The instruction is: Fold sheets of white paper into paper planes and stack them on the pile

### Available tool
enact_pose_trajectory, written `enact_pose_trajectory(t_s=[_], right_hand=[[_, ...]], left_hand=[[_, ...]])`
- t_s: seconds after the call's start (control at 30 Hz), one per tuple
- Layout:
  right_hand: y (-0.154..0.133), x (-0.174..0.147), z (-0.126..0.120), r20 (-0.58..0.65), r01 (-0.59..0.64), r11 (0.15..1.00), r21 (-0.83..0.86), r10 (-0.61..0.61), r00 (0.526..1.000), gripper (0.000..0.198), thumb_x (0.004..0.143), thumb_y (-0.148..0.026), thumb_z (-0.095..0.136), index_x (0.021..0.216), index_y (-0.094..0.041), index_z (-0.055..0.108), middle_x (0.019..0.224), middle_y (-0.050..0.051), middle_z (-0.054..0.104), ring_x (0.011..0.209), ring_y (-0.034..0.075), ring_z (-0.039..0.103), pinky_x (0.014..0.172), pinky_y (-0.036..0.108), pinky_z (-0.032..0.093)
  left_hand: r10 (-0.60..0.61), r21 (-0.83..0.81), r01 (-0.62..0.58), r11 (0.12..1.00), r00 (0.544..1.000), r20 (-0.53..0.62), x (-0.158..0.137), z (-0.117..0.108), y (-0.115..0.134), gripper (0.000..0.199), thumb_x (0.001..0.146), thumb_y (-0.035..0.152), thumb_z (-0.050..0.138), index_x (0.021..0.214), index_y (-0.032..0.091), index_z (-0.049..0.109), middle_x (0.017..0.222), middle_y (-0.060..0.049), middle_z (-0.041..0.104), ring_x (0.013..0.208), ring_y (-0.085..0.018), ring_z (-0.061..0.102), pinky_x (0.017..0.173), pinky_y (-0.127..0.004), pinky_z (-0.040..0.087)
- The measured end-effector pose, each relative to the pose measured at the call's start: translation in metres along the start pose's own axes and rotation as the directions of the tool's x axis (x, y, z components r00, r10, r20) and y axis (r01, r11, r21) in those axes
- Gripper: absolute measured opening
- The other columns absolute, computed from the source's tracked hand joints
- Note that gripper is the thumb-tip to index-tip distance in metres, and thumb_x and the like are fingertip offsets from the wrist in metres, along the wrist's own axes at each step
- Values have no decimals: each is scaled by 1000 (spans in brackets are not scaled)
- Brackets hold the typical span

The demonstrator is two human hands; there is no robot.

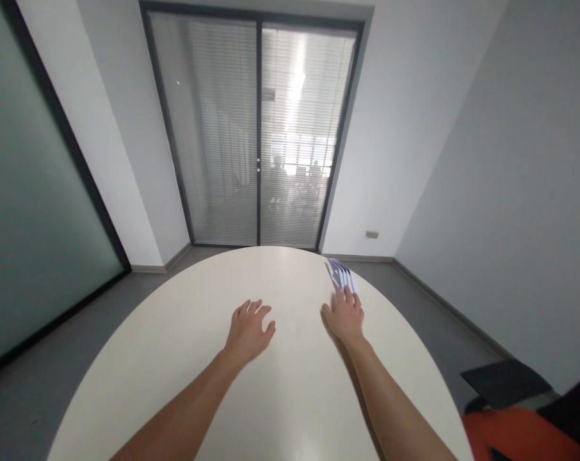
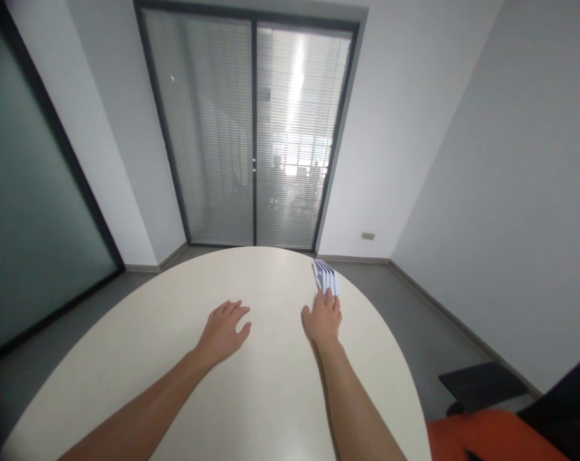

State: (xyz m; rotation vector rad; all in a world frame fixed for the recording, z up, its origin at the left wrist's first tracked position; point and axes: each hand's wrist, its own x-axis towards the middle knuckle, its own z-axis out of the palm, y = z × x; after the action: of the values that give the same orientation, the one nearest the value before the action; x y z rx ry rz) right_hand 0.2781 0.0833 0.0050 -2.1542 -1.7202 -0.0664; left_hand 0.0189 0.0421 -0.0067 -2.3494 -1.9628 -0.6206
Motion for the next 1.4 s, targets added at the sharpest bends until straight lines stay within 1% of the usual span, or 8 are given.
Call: enact_pose_trajectory(t_s=[0.23, 0.37, 0.5, 0.63, 0.9, 1.07, 1.23, 1.4], right_hand=[[17, 13, 15, -7, -42, 994, 104, 43, 999, 63, 89, -35, 46, 146, -10, 46, 158, 16, 35, 143, 38, 30, 111, 52, 33], [22, 16, 15, -184, 61, 966, 251, -14, 983, 57, 87, -31, 45, 137, -4, 55, 148, 22, 47, 134, 38, 43, 110, 50, 37], [26, 16, 9, -387, 216, 880, 423, -41, 921, 50, 88, -31, 43, 125, -7, 66, 135, 20, 60, 126, 34, 53, 110, 48, 39], [27, 12, 1, -399, 240, 815, 527, -11, 917, 39, 88, -33, 46, 107, -14, 74, 118, 14, 71, 111, 30, 63, 104, 47, 44], [18, 6, -10, -279, 164, 877, 452, -36, 960, 33, 87, -35, 50, 100, -17, 74, 104, 12, 74, 82, 25, 67, 82, 38, 50], [12, 10, -7, -256, 166, 888, 429, -57, 965, 33, 89, -39, 49, 94, -18, 73, 105, 12, 72, 81, 24, 66, 79, 38, 50], [-2, 14, -5, -396, 270, 888, 372, -111, 911, 29, 88, -44, 57, 81, -23, 75, 116, 12, 69, 108, 32, 59, 96, 48, 45], [-29, -3, -9, -425, 437, 811, 388, -263, 866, 28, 89, -44, 58, 76, -23, 70, 113, 12, 71, 106, 31, 60, 95, 51, 44]], left_hand=[[31, -49, -31, 998, 999, -8, 6, 7, -1, 41, 91, 36, 54, 129, 26, 64, 144, -8, 56, 138, -32, 42, 114, -51, 31], [48, -57, -49, 997, 999, -23, 9, 10, -1, 40, 90, 35, 55, 128, 26, 65, 143, -9, 57, 137, -32, 43, 113, -52, 32], [51, -68, -54, 996, 998, -39, 9, 12, -4, 39, 91, 35, 54, 128, 25, 65, 143, -9, 57, 136, -33, 44, 113, -53, 32], [41, -107, -45, 993, 998, -37, 6, 11, -7, 41, 94, 37, 51, 129, 22, 65, 143, -10, 57, 137, -33, 45, 113, -53, 33], [-10, -203, 8, 979, 1000, -8, 3, 3, -13, 46, 94, 36, 49, 136, 21, 59, 146, -9, 54, 142, -35, 38, 117, -54, 28], [-2, -227, 7, 974, 1000, 22, 8, -2, -21, 49, 93, 34, 50, 139, 19, 57, 148, -9, 52, 144, -36, 35, 118, -56, 25], [-21, -313, 22, 950, 1000, 8, 18, -3, -32, 44, 93, 32, 50, 135, 22, 59, 145, -7, 56, 145, -33, 35, 120, -54, 24], [-60, -474, 46, 879, 998, -15, 21, -5, -35, 43, 95, 37, 50, 135, 21, 57, 136, -8, 63, 139, -30, 43, 120, -53, 20]])
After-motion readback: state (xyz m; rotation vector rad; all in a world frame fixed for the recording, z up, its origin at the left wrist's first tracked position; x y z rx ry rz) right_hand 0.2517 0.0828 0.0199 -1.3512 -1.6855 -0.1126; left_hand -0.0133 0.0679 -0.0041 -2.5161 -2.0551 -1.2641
